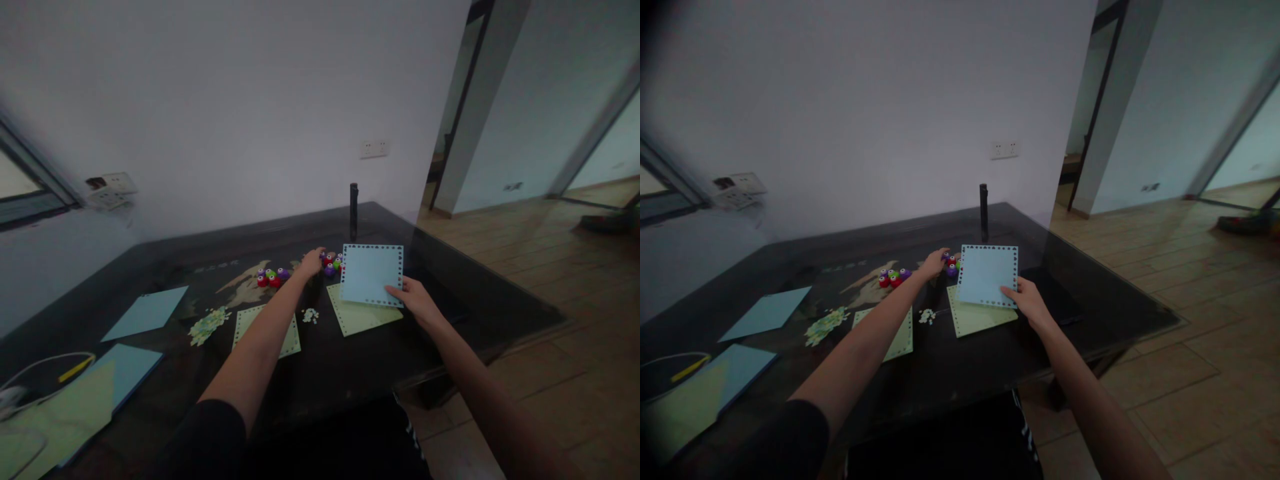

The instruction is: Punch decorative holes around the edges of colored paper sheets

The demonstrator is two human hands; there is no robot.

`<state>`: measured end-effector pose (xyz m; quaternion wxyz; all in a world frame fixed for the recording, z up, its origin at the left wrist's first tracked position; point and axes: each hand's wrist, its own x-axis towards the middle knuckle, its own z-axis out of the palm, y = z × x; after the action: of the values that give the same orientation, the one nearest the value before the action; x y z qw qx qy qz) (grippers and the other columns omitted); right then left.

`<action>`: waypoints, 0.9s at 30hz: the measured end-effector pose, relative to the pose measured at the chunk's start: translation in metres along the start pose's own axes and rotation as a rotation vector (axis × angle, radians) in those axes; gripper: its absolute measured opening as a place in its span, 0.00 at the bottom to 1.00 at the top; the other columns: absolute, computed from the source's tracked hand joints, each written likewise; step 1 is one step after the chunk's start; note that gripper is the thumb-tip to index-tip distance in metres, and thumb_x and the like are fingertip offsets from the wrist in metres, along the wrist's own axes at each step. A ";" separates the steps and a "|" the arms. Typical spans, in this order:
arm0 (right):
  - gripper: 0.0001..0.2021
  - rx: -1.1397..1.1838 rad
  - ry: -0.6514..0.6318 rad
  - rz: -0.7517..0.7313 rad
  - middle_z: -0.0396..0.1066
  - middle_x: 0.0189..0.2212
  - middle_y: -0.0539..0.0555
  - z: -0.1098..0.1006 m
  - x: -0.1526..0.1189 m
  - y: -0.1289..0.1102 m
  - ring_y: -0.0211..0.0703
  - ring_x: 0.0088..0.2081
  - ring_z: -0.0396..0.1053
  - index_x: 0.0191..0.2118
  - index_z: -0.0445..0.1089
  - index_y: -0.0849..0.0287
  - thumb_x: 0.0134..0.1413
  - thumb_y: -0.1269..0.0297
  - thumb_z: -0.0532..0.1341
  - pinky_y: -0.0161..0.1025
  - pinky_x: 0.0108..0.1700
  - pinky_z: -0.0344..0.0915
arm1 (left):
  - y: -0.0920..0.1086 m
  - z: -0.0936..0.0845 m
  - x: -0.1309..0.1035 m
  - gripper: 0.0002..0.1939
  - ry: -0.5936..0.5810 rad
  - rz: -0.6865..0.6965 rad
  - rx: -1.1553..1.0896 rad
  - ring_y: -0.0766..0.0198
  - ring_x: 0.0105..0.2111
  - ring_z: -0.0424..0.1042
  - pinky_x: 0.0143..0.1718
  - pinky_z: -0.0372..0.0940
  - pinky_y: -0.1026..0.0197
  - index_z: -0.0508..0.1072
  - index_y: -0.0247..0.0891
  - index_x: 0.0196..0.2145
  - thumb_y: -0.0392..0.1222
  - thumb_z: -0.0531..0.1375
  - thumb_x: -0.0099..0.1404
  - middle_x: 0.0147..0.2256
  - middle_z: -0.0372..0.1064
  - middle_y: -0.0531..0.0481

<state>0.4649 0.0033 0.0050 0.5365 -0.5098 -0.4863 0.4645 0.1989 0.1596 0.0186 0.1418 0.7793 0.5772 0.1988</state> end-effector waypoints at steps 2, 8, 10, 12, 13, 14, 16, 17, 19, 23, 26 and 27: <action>0.14 -0.003 -0.001 0.003 0.76 0.32 0.56 0.000 0.000 0.000 0.46 0.30 0.73 0.35 0.72 0.61 0.38 0.63 0.67 0.44 0.36 0.70 | 0.004 0.003 0.000 0.26 -0.008 0.038 -0.004 0.58 0.54 0.63 0.56 0.55 0.56 0.62 0.36 0.56 0.27 0.51 0.60 0.54 0.64 0.41; 0.15 -0.014 -0.010 0.000 0.76 0.34 0.57 -0.001 -0.001 0.000 0.47 0.32 0.73 0.37 0.72 0.61 0.39 0.62 0.67 0.45 0.37 0.70 | 0.010 0.004 -0.008 0.25 -0.050 0.100 -0.021 0.57 0.52 0.65 0.56 0.56 0.56 0.68 0.40 0.52 0.27 0.53 0.57 0.53 0.67 0.45; 0.16 -0.022 -0.017 -0.003 0.76 0.34 0.57 -0.001 -0.001 0.000 0.47 0.32 0.73 0.37 0.71 0.61 0.39 0.61 0.66 0.45 0.37 0.70 | 0.010 0.001 -0.013 0.25 -0.059 0.102 -0.023 0.56 0.51 0.66 0.55 0.58 0.55 0.67 0.41 0.52 0.28 0.53 0.57 0.52 0.67 0.46; 0.16 -0.033 -0.020 -0.014 0.76 0.35 0.57 -0.001 -0.001 0.001 0.47 0.32 0.73 0.38 0.71 0.62 0.40 0.61 0.66 0.45 0.37 0.70 | 0.010 -0.002 -0.019 0.28 -0.042 0.100 -0.045 0.56 0.51 0.67 0.54 0.58 0.54 0.65 0.41 0.54 0.27 0.53 0.56 0.52 0.67 0.45; 0.16 -0.035 -0.018 -0.020 0.76 0.35 0.57 -0.002 -0.002 0.001 0.47 0.32 0.73 0.37 0.71 0.62 0.40 0.61 0.66 0.45 0.37 0.70 | 0.011 -0.004 -0.023 0.29 -0.015 0.099 -0.070 0.56 0.51 0.66 0.54 0.58 0.53 0.63 0.41 0.55 0.27 0.53 0.55 0.53 0.66 0.44; 0.15 -0.032 -0.017 -0.022 0.76 0.35 0.57 -0.002 -0.002 0.001 0.47 0.32 0.73 0.37 0.71 0.62 0.40 0.61 0.66 0.45 0.37 0.70 | 0.012 -0.006 -0.026 0.30 0.027 0.096 -0.106 0.56 0.51 0.66 0.54 0.58 0.52 0.62 0.40 0.56 0.26 0.53 0.55 0.54 0.65 0.43; 0.15 -0.019 -0.022 -0.016 0.76 0.34 0.57 -0.002 -0.002 0.001 0.47 0.32 0.73 0.37 0.72 0.62 0.40 0.61 0.66 0.45 0.37 0.70 | 0.016 -0.010 -0.035 0.30 0.147 0.070 -0.199 0.57 0.50 0.66 0.54 0.57 0.52 0.61 0.37 0.56 0.26 0.53 0.55 0.55 0.63 0.41; 0.15 -0.014 -0.030 -0.010 0.76 0.34 0.57 -0.002 -0.003 0.001 0.46 0.32 0.73 0.37 0.72 0.61 0.40 0.61 0.66 0.45 0.37 0.70 | 0.020 -0.012 -0.040 0.28 0.207 0.046 -0.245 0.57 0.49 0.66 0.54 0.58 0.53 0.62 0.36 0.55 0.27 0.53 0.56 0.54 0.63 0.41; 0.15 -0.013 -0.048 0.003 0.76 0.34 0.57 -0.001 -0.004 -0.001 0.47 0.32 0.73 0.36 0.72 0.61 0.40 0.62 0.66 0.45 0.38 0.70 | 0.028 -0.013 -0.056 0.19 0.256 0.001 -0.340 0.59 0.45 0.69 0.50 0.61 0.55 0.67 0.34 0.50 0.33 0.52 0.60 0.49 0.68 0.41; 0.16 -0.010 -0.107 0.032 0.76 0.34 0.57 0.002 -0.008 -0.005 0.46 0.33 0.73 0.37 0.72 0.61 0.39 0.61 0.67 0.45 0.39 0.70 | 0.043 -0.006 -0.101 0.16 -0.056 0.022 -0.557 0.63 0.30 0.72 0.36 0.66 0.60 0.73 0.33 0.36 0.46 0.50 0.64 0.33 0.73 0.46; 0.17 -0.024 -0.180 0.052 0.76 0.34 0.57 0.005 -0.011 -0.007 0.46 0.33 0.73 0.37 0.72 0.61 0.38 0.60 0.68 0.45 0.38 0.69 | 0.048 0.000 -0.129 0.10 -0.065 0.016 -0.604 0.65 0.26 0.70 0.31 0.64 0.63 0.72 0.34 0.29 0.43 0.56 0.59 0.26 0.71 0.50; 0.17 -0.028 -0.198 0.058 0.76 0.34 0.56 0.005 -0.012 -0.007 0.46 0.33 0.73 0.38 0.72 0.61 0.38 0.60 0.68 0.44 0.38 0.69 | 0.049 0.002 -0.136 0.08 -0.055 0.009 -0.620 0.65 0.25 0.70 0.30 0.63 0.64 0.71 0.34 0.27 0.42 0.57 0.58 0.24 0.70 0.51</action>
<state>0.4587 -0.0085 0.0118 0.4651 -0.4826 -0.5285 0.5211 0.2062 0.0153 0.0191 0.3873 0.7064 0.4816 0.3450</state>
